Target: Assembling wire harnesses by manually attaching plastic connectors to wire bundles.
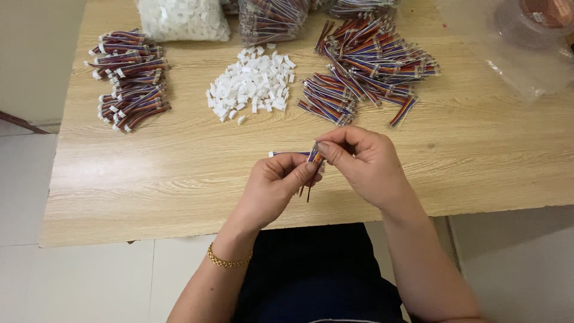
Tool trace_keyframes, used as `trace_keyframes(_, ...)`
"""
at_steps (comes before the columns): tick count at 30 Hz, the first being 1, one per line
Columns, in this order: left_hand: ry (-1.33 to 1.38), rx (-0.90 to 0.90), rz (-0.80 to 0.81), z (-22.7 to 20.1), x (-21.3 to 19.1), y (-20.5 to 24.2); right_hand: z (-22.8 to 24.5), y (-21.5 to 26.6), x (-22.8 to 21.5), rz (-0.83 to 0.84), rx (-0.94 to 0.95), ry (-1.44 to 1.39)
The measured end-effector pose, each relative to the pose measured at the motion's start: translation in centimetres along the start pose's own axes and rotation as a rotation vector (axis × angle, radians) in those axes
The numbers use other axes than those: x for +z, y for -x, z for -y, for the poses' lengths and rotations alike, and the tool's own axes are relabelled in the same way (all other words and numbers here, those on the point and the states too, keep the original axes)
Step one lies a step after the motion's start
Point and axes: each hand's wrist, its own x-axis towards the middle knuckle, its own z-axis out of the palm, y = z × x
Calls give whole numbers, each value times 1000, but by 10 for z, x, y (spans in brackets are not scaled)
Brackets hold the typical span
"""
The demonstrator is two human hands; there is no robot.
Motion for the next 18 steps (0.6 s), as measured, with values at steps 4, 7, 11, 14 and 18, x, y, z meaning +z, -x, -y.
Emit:
trace_keyframes(4, -78, 24, -9, 3, -3, -1, -1, 4, 4, -37, -15, -46)
trace_keyframes(7, -39, 38, -2, 9, -5, -2, 1, 5, 2, -71, -28, -44)
trace_keyframes(11, -20, 30, -27, 14, -12, 2, -6, 3, -5, -97, -30, -75)
trace_keyframes(14, -41, 34, -46, 9, -11, 4, -13, 0, -9, -62, -11, -112)
trace_keyframes(18, -43, 36, -42, 5, -9, 4, -12, -3, -13, 31, 0, -101)
